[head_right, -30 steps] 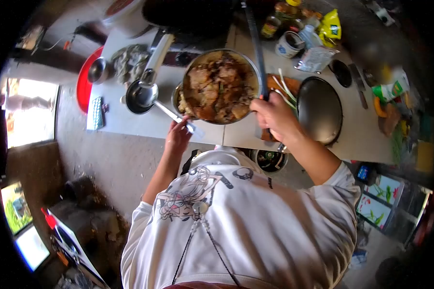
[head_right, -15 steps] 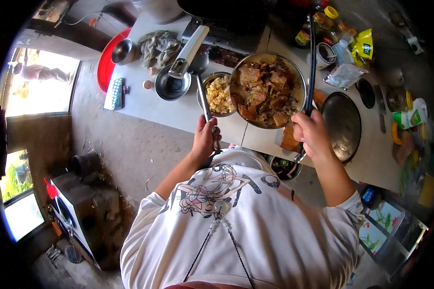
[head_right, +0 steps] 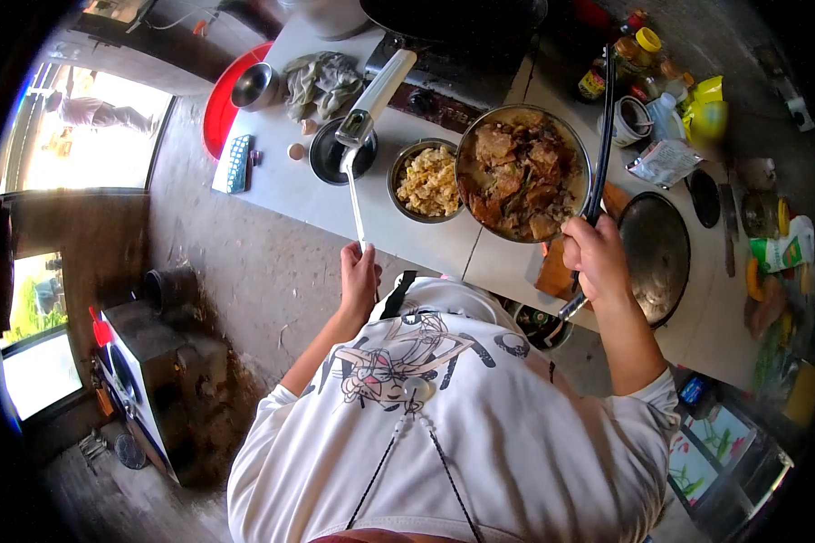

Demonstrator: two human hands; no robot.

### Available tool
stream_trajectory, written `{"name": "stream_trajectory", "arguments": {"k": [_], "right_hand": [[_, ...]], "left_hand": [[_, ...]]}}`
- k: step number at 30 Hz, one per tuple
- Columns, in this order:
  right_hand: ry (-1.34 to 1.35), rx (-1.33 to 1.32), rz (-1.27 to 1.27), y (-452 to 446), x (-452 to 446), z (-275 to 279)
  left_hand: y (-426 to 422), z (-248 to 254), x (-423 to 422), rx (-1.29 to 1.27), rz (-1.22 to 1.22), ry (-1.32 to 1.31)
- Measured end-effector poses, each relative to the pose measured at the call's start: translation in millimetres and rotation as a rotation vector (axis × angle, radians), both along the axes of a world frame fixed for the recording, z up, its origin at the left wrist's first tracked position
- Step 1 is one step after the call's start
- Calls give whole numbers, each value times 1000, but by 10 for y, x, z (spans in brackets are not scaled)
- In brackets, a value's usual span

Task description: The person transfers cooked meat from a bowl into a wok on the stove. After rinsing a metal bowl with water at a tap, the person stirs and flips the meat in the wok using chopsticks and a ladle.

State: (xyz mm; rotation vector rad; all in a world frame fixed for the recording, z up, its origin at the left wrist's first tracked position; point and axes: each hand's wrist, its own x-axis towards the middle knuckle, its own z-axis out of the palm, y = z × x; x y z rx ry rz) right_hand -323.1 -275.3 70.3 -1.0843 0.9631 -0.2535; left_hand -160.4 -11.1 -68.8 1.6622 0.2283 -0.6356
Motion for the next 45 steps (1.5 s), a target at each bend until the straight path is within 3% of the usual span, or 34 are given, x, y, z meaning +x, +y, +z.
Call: {"name": "stream_trajectory", "arguments": {"k": [7,10,17,35,37,39,41,43,45], "right_hand": [[10,8,-19,-101,-16,-128],[6,8,-27,-101,-31,-199],[-18,61,-80,9,10,-229],[4,38,-63,-112,77,-237],[5,40,-96,-9,145,-160],[-7,35,-93,-41,127,-129],[-14,79,-23,-56,120,-115],[-30,73,-16,-38,136,-53],[-1,69,-2,4,166,57]], "left_hand": [[-520,18,40,-150,-55,356],[-635,-214,77,-324,-71,503],[-698,-300,193,-460,7,596],[-672,-345,182,-260,-40,716],[-505,-298,191,-195,-121,664],[-482,-53,151,-65,-361,355],[-521,350,277,-316,-624,277],[-638,867,404,-314,-785,73],[-739,1170,521,-389,-778,16]]}}
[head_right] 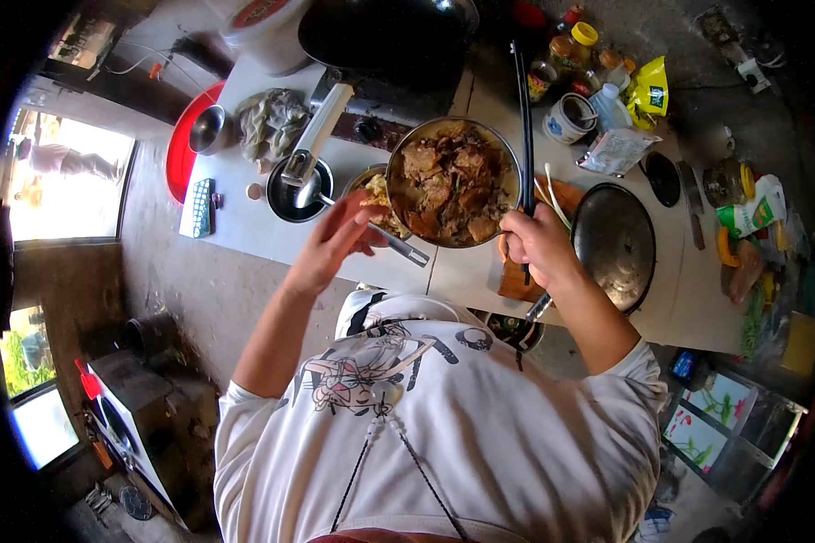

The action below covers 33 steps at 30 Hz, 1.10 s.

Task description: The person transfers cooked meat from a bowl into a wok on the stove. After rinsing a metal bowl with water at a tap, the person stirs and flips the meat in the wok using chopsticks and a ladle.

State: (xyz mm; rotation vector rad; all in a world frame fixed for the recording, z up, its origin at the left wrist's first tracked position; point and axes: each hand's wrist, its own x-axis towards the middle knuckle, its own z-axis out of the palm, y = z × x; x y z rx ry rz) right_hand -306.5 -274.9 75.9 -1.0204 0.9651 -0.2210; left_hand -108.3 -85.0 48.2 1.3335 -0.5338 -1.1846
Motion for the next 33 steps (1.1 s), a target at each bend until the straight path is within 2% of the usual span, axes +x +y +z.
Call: {"name": "stream_trajectory", "arguments": {"k": [6,8,10,16,19,21,22,24,26,30,31,32,33], "right_hand": [[-31,-12,70,55,39,317],[-31,-25,74,90,92,428],[-44,-22,85,175,270,551],[-98,-30,68,400,708,747],[-111,36,74,265,938,678],[-94,56,43,169,1156,619],[-120,67,127,84,1244,626],[-108,-143,65,20,1460,736],[-49,-370,39,-104,1513,766],[257,-913,342,-317,1469,990],[365,-1122,314,-286,1496,1089],[357,-1126,303,-236,1522,1261],[502,-1212,406,-141,1586,1513]], "left_hand": [[-205,524,348,118,-191,-85],[-279,545,556,57,-251,203],[-306,618,820,23,-324,332],[-345,841,1334,-42,-533,489],[-429,816,1558,-111,-560,489],[-457,906,1713,-38,-434,415],[-541,842,1817,-49,-396,478],[-716,824,2095,16,-324,490],[-873,905,2338,18,-234,288],[-1304,741,2830,64,-132,143],[-1381,718,2920,82,-116,106],[-1443,693,2996,80,-120,94],[-1497,687,3049,85,-118,55]]}}
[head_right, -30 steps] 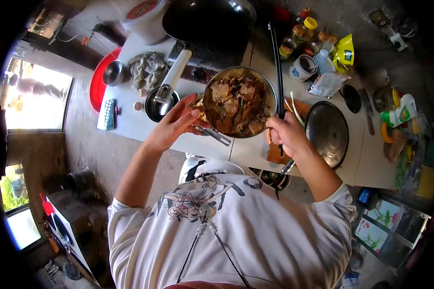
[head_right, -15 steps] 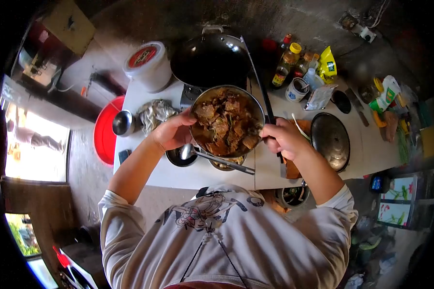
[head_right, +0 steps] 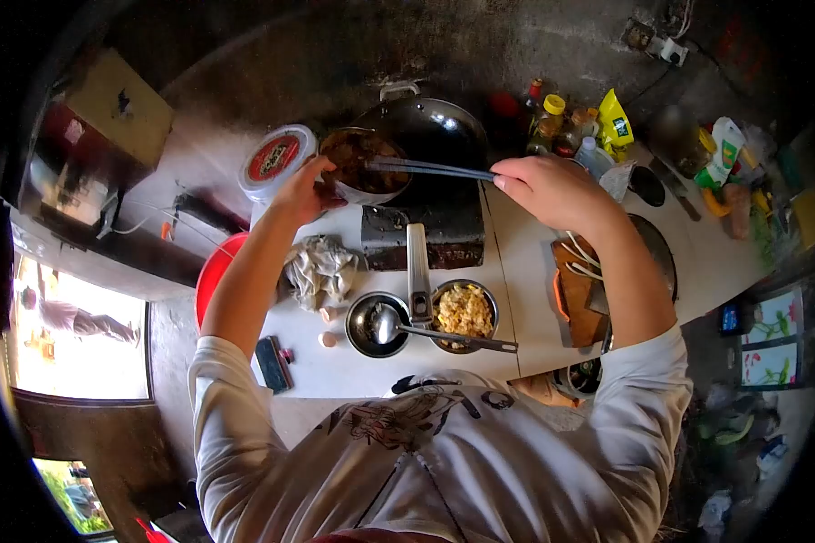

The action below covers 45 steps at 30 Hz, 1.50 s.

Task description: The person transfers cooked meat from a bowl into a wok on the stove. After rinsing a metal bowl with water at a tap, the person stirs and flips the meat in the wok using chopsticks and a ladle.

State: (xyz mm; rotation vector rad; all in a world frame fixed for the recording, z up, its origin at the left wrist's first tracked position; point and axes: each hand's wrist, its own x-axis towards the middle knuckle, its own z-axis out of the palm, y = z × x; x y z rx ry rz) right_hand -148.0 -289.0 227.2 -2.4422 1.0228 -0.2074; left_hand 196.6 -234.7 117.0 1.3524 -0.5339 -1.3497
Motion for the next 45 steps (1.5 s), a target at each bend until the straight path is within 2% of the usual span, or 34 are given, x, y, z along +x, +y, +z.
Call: {"name": "stream_trajectory", "arguments": {"k": [1,2,4,7,9,11,14,17,22,25,32,34,37,38,40,45], "right_hand": [[160,-101,28,33,34,123],[107,-246,62,-9,42,109],[119,-296,72,-116,123,117],[134,-370,97,-229,330,76],[296,-440,162,-280,464,-5],[273,-517,220,-278,498,-124],[347,-549,152,-167,575,-226],[306,-613,94,-115,541,-367],[307,-650,129,-73,580,-302],[368,-746,84,-23,641,-288],[483,-1014,194,84,785,-294],[560,-1094,200,94,855,-390],[472,-1004,98,95,855,-403],[340,-947,73,19,817,-487],[308,-857,35,-49,736,-594],[277,-682,-59,-60,608,-867]], "left_hand": [[-47,27,17,4,-1,-39],[-84,47,15,8,-6,-45],[-150,134,-40,83,75,-111],[-251,157,-56,128,43,-136],[-315,105,-56,131,21,-160],[-373,24,-52,132,-1,-181],[-422,-116,-43,128,-10,-137],[-452,-161,-74,101,67,-65],[-511,-163,-57,147,105,-3],[-496,-61,-174,114,141,39],[-488,-217,-171,7,95,52],[-536,-307,-142,30,55,166],[-542,-279,-134,7,18,213],[-541,-249,-112,3,16,213],[-556,-177,-36,169,132,286],[-543,-230,38,70,130,241]]}}
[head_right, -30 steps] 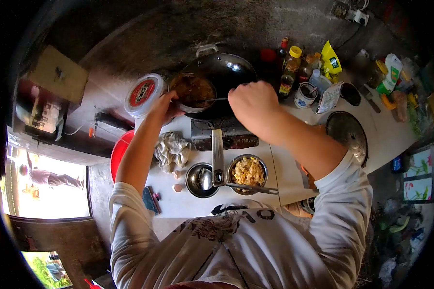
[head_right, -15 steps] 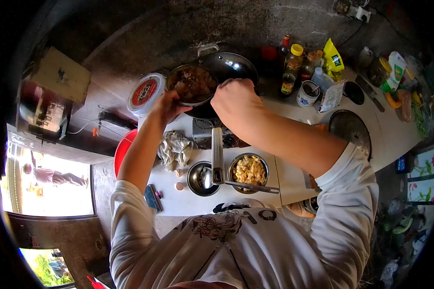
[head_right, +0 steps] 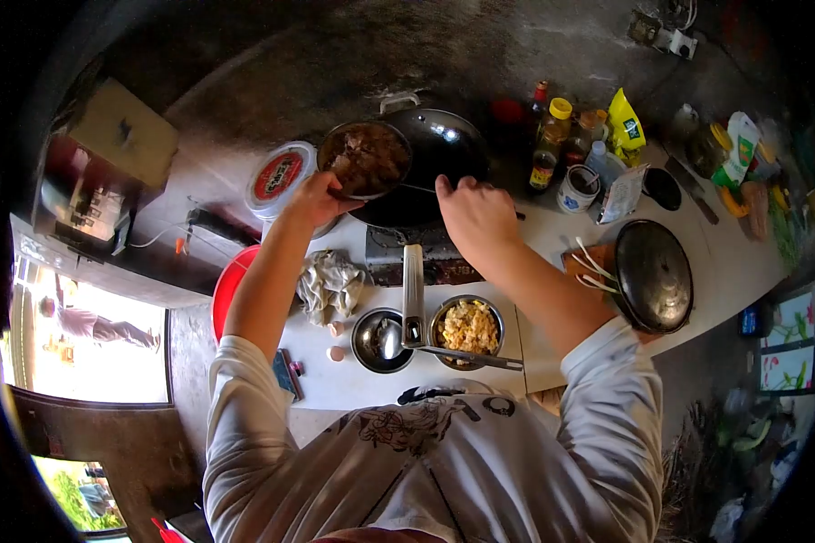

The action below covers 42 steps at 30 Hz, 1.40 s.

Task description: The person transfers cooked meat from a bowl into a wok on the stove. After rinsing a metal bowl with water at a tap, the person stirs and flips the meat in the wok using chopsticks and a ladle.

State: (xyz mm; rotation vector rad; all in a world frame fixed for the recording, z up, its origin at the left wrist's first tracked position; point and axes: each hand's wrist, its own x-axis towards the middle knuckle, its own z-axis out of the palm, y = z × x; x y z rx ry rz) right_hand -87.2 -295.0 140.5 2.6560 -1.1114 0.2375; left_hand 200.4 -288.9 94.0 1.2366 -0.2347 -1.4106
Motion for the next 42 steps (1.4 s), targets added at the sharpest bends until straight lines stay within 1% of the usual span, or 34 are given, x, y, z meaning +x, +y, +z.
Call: {"name": "stream_trajectory", "arguments": {"k": [2,4,5,6,7,9,10,12,13,14,15,16,17,18,19,20,22,23,24,25,27,29,31,34,35,36,38,42], "right_hand": [[-114,13,-6,-4,-42,-130],[-138,57,-9,-10,-68,-175],[-194,84,-35,-14,-73,-203],[-249,110,-61,-20,-80,-228],[-250,112,-63,-28,-93,-251],[-404,145,-61,-44,-120,-284],[-405,146,-61,-44,-133,-282],[-515,224,-73,-41,-157,-273],[-516,225,-73,-52,-169,-313],[-574,261,-59,-73,-181,-381],[-633,296,-45,-89,-192,-421],[-635,297,-43,-96,-203,-419],[-644,393,-67,-104,-211,-411],[-651,492,-90,-109,-215,-411],[-654,498,-91,-118,-214,-419],[-628,508,-78,-150,-209,-419],[-608,516,-69,-276,-209,-451],[-643,559,0,-378,-211,-521],[-677,602,71,-429,-207,-524],[-682,603,68,-457,-203,-518],[-589,571,17,-493,-196,-466],[-583,606,4,-539,-217,-442],[-577,644,-5,-577,-224,-476],[-611,627,34,-603,-204,-501],[-543,624,20,-602,-203,-465],[-474,620,5,-605,-194,-443],[-451,587,6,-651,-163,-496],[-366,498,21,-817,-183,-490]], "left_hand": [[-13,-18,33,-23,-8,-8],[23,16,2,-75,-42,-12],[33,35,-13,-73,-42,-13],[45,72,-39,-82,-39,25],[56,109,-66,-90,-37,62],[93,229,-145,-77,-47,52],[105,268,-173,-66,-54,43],[56,228,-62,-53,-87,81],[41,210,-23,-41,-119,119],[30,179,0,-40,-118,118],[49,265,-66,-36,-143,30],[59,342,-125,-32,-168,-58],[53,398,-171,-30,-167,-61],[40,445,-211,15,-149,-145],[32,462,-226,62,-131,-228],[14,449,-146,66,-132,-232],[-24,483,10,-50,-962,-1857],[-58,460,33,-51,-966,-1859],[-65,516,-4,-99,-909,-1905],[-80,553,-27,-148,-849,-1950],[-127,572,-3,-150,-849,-1950],[-196,576,10,-151,-852,-1947],[-256,654,-23,-137,-1002,-2033],[-346,725,-37,-105,-1234,-2144],[-413,688,-27,-99,-1241,-2141],[-496,635,-24,100,-1117,-1733],[-594,500,-21,272,-975,-1322],[-693,298,-257,289,-623,-1291]]}}
